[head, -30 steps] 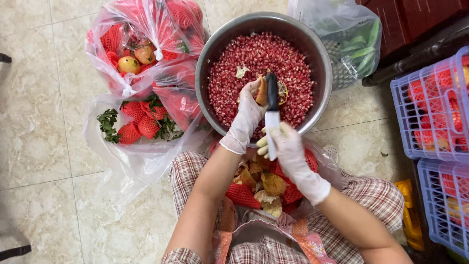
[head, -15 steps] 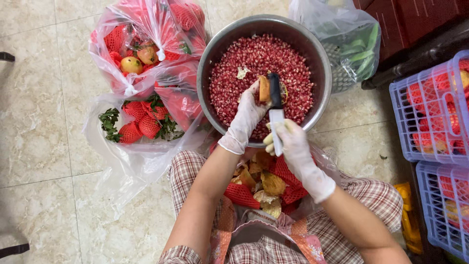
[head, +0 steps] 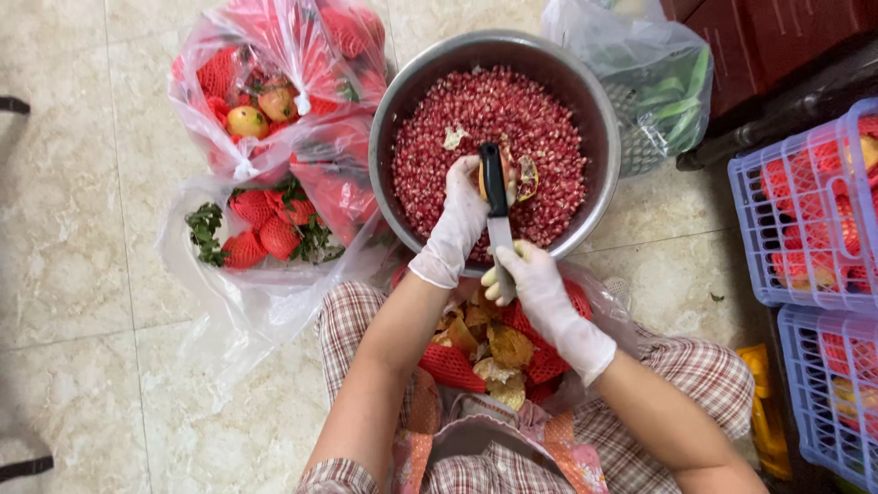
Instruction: The person sits on the floor and uses a knife to cut and separate pomegranate seeds from the rind. The seeds are collected in a large metal bowl, while the rinds are discarded into a plastic bag.
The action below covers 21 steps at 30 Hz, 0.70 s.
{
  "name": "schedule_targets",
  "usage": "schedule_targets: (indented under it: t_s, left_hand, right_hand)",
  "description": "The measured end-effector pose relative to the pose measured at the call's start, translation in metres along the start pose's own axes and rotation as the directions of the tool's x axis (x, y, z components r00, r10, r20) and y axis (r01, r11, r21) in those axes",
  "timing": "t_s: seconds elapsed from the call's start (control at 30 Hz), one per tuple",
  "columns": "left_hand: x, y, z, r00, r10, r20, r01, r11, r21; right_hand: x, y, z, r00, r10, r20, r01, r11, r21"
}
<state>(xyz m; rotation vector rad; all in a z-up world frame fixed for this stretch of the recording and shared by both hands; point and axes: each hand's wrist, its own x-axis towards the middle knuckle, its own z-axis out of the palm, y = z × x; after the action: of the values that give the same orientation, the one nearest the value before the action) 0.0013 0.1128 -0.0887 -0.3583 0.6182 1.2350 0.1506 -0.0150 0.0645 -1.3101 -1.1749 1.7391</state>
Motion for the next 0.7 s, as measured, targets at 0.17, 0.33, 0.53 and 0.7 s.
schedule_targets:
  t_s: [0.17,0.33,0.53,0.7]
  left_hand:
    - [0.003,0.002,-0.006,0.999,0.016,0.049,-0.013,0.998,-0.069]
    - [0.012,0.008,-0.012,0.999,-0.047,0.026,0.051,0.979,-0.196]
    - [0.001,0.004,-0.005,0.986,0.064,0.155,-0.062,0.998,-0.019]
    - [-0.028,0.008,0.017,0.990,0.045,0.135,-0.055,0.996,0.072]
  right_hand:
    - [-0.016,0.002,-0.007,0.950,-0.276,-0.147,0.284,0.958,0.031]
    - [-0.006,0.002,-0.004,0.997,0.060,-0.038,-0.057,0.995,0.087]
    - [-0.002,0.003,-0.006,0.998,0.051,-0.039,-0.049,0.997,0.059]
    - [-0.010,-0.005,-0.020,0.992,-0.097,-0.085,0.102,0.994,0.051]
